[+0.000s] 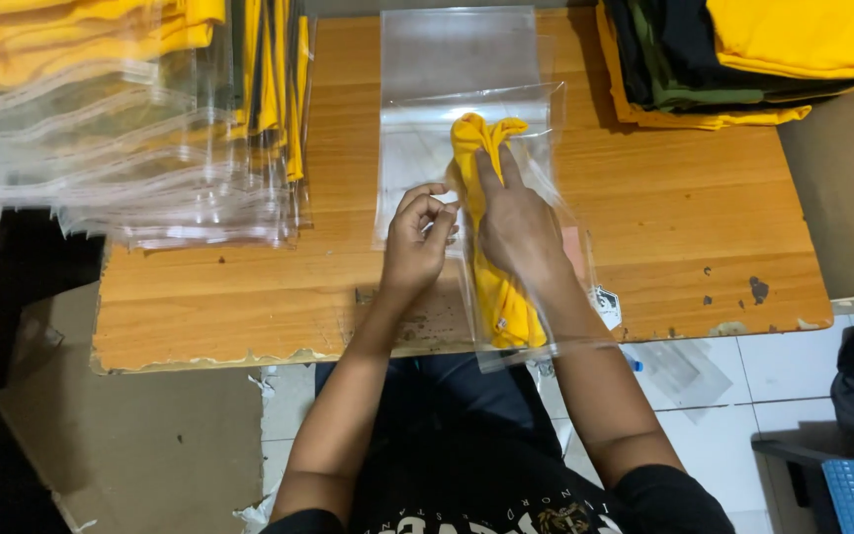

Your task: The person folds yellow and black t-shirts and places each one into a clear plastic bag. The person then stacks the packaged shirts on a pile to the left of the workspace.

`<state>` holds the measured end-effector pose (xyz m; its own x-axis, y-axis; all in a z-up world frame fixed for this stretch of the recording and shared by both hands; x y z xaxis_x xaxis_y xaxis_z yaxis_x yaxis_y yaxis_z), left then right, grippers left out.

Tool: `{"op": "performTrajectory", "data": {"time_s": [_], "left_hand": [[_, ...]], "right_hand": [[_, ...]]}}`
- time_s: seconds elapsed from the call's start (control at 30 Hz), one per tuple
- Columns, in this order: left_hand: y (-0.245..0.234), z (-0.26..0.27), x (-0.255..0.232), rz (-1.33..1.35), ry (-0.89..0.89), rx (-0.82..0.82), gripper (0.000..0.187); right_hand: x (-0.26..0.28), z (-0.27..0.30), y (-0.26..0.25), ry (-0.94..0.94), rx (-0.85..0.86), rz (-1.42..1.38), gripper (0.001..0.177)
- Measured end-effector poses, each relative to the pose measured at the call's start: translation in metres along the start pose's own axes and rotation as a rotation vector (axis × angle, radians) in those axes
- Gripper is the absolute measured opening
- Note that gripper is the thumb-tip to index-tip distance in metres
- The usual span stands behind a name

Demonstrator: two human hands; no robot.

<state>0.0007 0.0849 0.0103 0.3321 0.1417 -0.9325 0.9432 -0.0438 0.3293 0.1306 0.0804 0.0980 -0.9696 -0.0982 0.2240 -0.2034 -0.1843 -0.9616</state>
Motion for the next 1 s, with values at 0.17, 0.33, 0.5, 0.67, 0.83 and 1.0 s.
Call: {"op": "performTrajectory", "data": {"time_s": [0.17,0.33,0.5,0.67,0.83,1.0], "left_hand": [[-0.004,0.003,0.002,-0.049,0.009,-0.006,0.019],[-0.010,0.007,-0.001,-0.106,0.007,-0.056,0.020],[-0.035,0.009,0.029,-0.139,-0.268,-0.193,0.019],[-0.041,0.013,0.023,-0.205,-0.257,-0.202,0.022],[-0.042,0.014,0.018,-0.231,-0.235,-0.194,0.024],[-0.056,0.015,0.038,-0.220,-0.261,-0.280,0.034]], "right_hand": [[0.005,0.020,-0.021,-0.066,-0.193,0.018,0.081],[0.004,0.052,-0.019,-0.153,-0.396,0.112,0.076],[0.005,0.078,0.013,-0.267,-0.514,0.306,0.052],[-0.039,0.059,0.047,-0.062,-0.376,0.269,0.066],[-0.028,0.043,0.052,-0.076,-0.466,0.281,0.067],[0.019,0.021,0.047,-0.330,-0.269,-0.025,0.060]]}}
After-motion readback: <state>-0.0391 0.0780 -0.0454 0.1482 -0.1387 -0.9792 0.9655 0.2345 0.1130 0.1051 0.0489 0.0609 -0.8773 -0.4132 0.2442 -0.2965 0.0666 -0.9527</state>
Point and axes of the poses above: each hand's wrist, its own z-axis away from the middle knuckle, its own y-axis out of the palm, x = y × z, the point moved 8 cm from there along -z, towards the middle knuckle, and after that the axes turned 10 degrees about z, right-handed, at the moved point
